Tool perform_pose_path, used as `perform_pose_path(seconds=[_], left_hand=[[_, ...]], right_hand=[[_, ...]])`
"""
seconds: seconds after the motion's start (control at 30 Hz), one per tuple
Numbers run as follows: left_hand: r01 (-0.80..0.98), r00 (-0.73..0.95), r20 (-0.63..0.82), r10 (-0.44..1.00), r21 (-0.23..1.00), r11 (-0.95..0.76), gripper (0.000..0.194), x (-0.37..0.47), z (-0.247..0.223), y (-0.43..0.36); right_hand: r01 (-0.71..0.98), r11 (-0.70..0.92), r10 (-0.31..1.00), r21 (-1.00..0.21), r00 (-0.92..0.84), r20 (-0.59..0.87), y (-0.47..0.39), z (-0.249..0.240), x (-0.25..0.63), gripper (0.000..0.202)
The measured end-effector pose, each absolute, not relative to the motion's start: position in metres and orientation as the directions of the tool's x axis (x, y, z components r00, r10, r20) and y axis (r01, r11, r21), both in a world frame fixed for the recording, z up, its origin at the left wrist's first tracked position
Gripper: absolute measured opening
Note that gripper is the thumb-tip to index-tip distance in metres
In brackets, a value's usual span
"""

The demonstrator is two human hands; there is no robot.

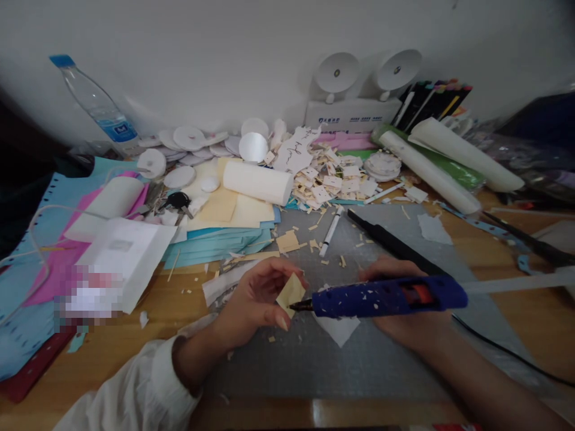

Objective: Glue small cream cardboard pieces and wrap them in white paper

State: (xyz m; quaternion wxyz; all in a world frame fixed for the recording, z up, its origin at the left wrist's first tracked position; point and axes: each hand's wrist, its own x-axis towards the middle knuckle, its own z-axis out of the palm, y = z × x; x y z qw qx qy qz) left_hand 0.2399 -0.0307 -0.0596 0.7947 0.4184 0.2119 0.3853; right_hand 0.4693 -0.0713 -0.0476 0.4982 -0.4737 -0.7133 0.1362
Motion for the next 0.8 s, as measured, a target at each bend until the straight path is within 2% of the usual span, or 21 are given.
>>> perform_pose_path(seconds=[0.8], left_hand=[[-0.445, 0.586, -0.012, 0.81, 0.831, 0.334, 0.052, 0.239, -0.061, -0.031]], right_hand=[[0.635, 0.493, 0.819, -0.594, -0.109, 0.563, -0.073, -0.047, 0.484, 0.026]])
